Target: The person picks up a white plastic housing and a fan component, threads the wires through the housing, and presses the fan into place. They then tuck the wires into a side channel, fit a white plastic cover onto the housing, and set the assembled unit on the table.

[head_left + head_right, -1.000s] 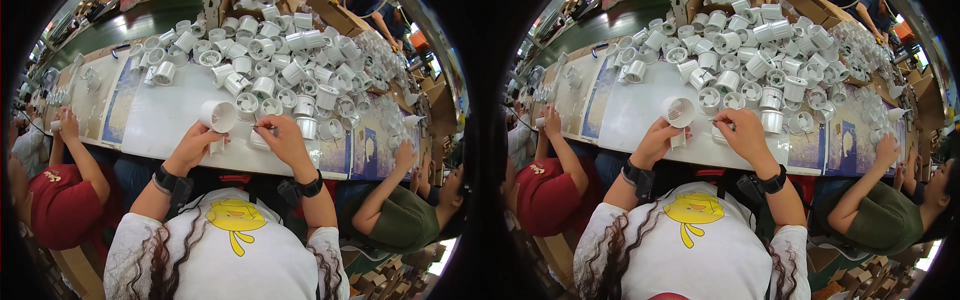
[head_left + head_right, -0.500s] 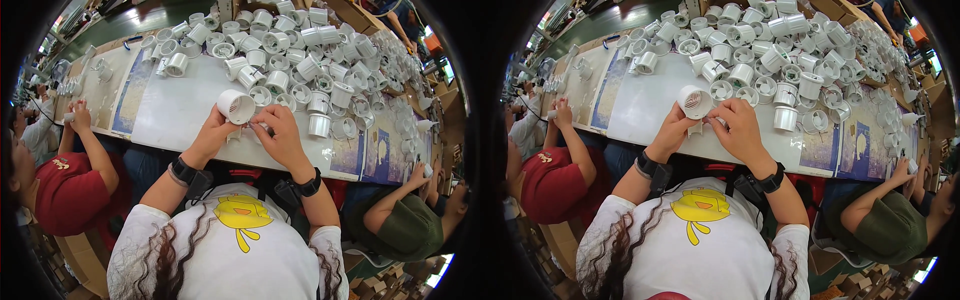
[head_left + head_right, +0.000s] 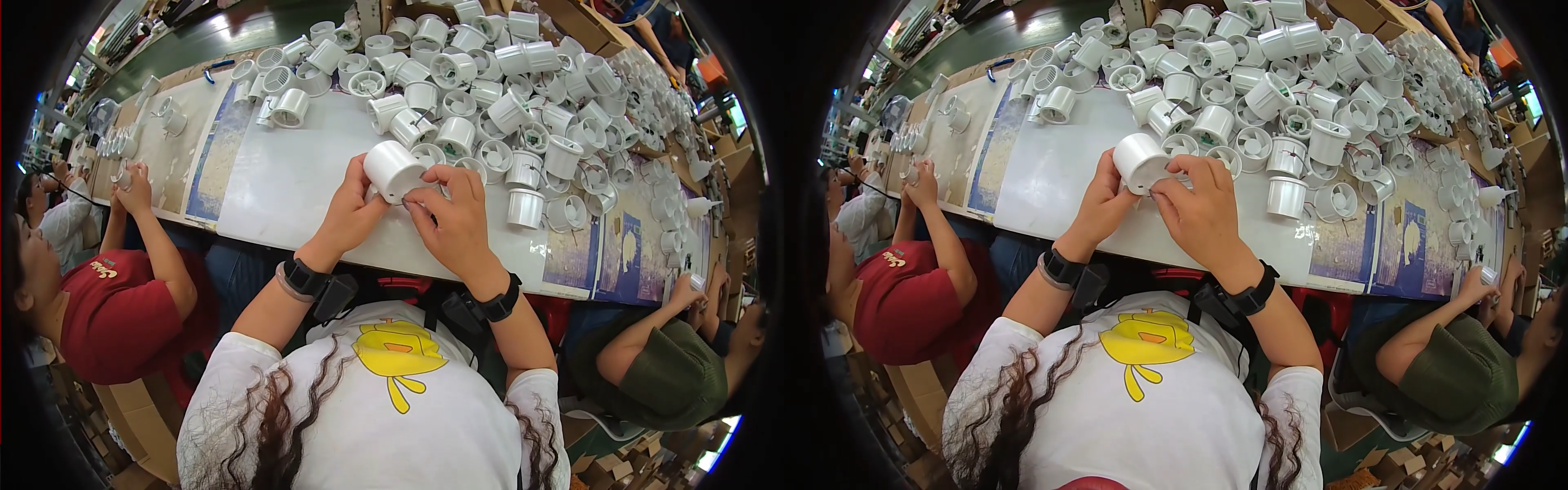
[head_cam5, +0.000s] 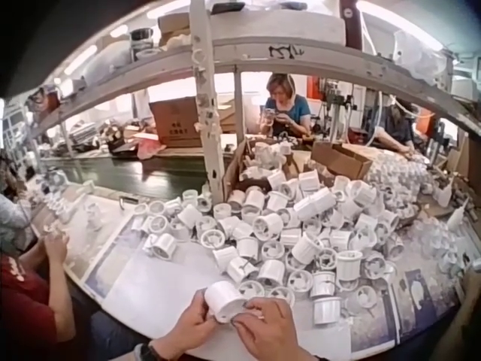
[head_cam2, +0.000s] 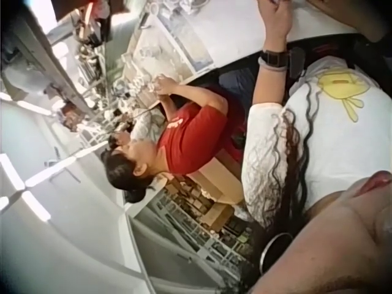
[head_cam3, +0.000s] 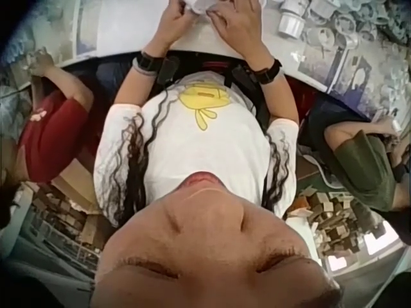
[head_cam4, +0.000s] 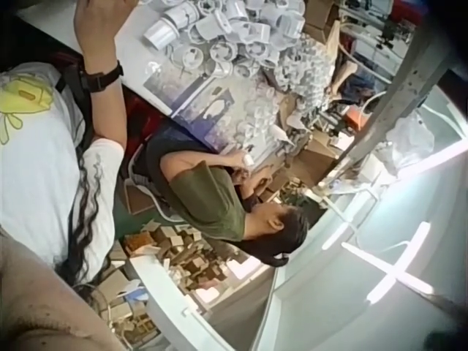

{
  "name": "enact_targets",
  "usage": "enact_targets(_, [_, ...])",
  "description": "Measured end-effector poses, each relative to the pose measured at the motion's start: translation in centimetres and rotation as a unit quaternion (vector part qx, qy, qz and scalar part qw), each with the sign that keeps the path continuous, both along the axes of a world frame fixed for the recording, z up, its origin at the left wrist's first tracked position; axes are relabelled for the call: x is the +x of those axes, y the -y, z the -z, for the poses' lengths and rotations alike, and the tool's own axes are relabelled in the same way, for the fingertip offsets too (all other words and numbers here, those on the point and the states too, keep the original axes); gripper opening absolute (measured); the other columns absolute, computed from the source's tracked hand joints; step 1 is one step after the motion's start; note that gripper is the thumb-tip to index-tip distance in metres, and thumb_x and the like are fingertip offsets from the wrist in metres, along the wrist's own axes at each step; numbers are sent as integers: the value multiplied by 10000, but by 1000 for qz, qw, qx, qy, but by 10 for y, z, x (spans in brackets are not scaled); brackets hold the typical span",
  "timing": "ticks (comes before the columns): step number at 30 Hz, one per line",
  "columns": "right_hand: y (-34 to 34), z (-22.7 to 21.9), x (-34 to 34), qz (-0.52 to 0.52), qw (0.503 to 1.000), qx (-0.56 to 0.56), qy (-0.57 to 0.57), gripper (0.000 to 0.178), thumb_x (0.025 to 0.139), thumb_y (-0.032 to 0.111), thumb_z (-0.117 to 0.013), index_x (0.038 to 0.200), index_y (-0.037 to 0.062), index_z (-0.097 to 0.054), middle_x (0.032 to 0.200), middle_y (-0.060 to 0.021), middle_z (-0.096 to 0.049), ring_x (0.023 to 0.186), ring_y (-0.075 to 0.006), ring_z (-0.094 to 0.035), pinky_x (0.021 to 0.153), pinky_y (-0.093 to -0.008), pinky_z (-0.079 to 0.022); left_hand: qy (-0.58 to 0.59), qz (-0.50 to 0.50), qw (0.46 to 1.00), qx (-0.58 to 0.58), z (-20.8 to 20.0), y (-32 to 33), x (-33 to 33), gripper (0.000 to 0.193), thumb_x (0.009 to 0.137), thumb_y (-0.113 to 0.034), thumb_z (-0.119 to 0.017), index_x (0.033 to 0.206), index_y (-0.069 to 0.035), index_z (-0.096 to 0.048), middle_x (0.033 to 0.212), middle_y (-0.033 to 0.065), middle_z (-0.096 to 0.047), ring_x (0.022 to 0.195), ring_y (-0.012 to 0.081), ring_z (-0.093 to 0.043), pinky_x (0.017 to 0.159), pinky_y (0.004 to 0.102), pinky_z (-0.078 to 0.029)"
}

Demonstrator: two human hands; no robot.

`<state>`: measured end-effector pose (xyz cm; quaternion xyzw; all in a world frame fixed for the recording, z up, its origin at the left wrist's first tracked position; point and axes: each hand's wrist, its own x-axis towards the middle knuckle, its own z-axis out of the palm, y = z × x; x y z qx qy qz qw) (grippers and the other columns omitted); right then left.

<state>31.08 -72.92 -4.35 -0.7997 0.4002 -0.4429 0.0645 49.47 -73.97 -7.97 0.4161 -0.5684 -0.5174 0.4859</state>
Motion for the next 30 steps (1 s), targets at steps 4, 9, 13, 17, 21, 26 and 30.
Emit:
enact_targets(4, [1, 1, 2, 10, 1000, 2, -9, 179, 693, 80, -737, 859, 118, -681, 1023, -37, -570, 977, -256, -513, 836, -371, -412, 13, 20, 999, 24, -2, 1, 0, 498, 862, -4, -582, 1309, -45, -365, 1191, 78, -551, 1121, 142, -518, 946, 286, -412])
enact_targets(9, [-3, 1, 3, 29, 999, 4, -15, 205, 683, 81, -751, 876, 140, -716, 1070, -47, -558, 1019, -266, -491, 886, -385, -382, 6, 19, 999, 26, 1, 1, -2, 493, 858, 2, -575, 1308, -49, -382, 1185, 74, -561, 1120, 134, -516, 939, 278, -414])
enact_targets(13, [-4, 1, 5, 49, 999, 13, -12, 223, 681, 76, -764, 884, 167, -740, 1215, -91, -528, 1167, -305, -425, 972, -400, -336, -17, 24, 999, 35, 0, 0, -3, 512, 852, 3, -581, 1317, -49, -374, 1192, 72, -559, 1116, 132, -517, 937, 279, -417])
enact_targets(17, [0, 0, 4, 41, 999, 7, 5, 207, 683, 93, -766, 868, 182, -748, 1360, -117, -464, 1305, -347, -330, 1056, -440, -265, -32, 27, 998, 39, -2, -2, -4, 517, 842, 3, -587, 1316, -48, -387, 1185, 66, -565, 1106, 128, -522, 924, 276, -427])
enact_targets(21, [4, 1, 1, 17, 999, 38, 0, 175, 682, 112, -766, 843, 179, -746, 1404, -111, -429, 1347, -369, -284, 1081, -473, -229, -19, 29, 998, 53, 0, -3, -1, 497, 834, -3, -596, 1302, -40, -431, 1168, 61, -579, 1086, 123, -534, 906, 273, -442])
enact_targets(26, [8, -4, -1, -15, 998, 40, -44, 140, 692, 108, -760, 823, 154, -741, 1395, -106, -441, 1336, -377, -304, 1081, -487, -241, -9, 25, 997, 75, -2, -6, 4, 461, 831, -14, -606, 1279, -26, -497, 1149, 57, -599, 1004, 108, -574, 816, 256, -488])
enact_targets(30, [11, 0, -3, -58, 994, 89, -14, 153, 712, 83, -738, 846, 157, -744, 1415, -104, -435, 1351, -380, -291, 1091, -489, -234, -10, 62, 988, 138, -11, -5, 9, 446, 841, -26, -603, 1276, -18, -506, 1160, 59, -600, 933, 94, -599, 720, 237, -512])
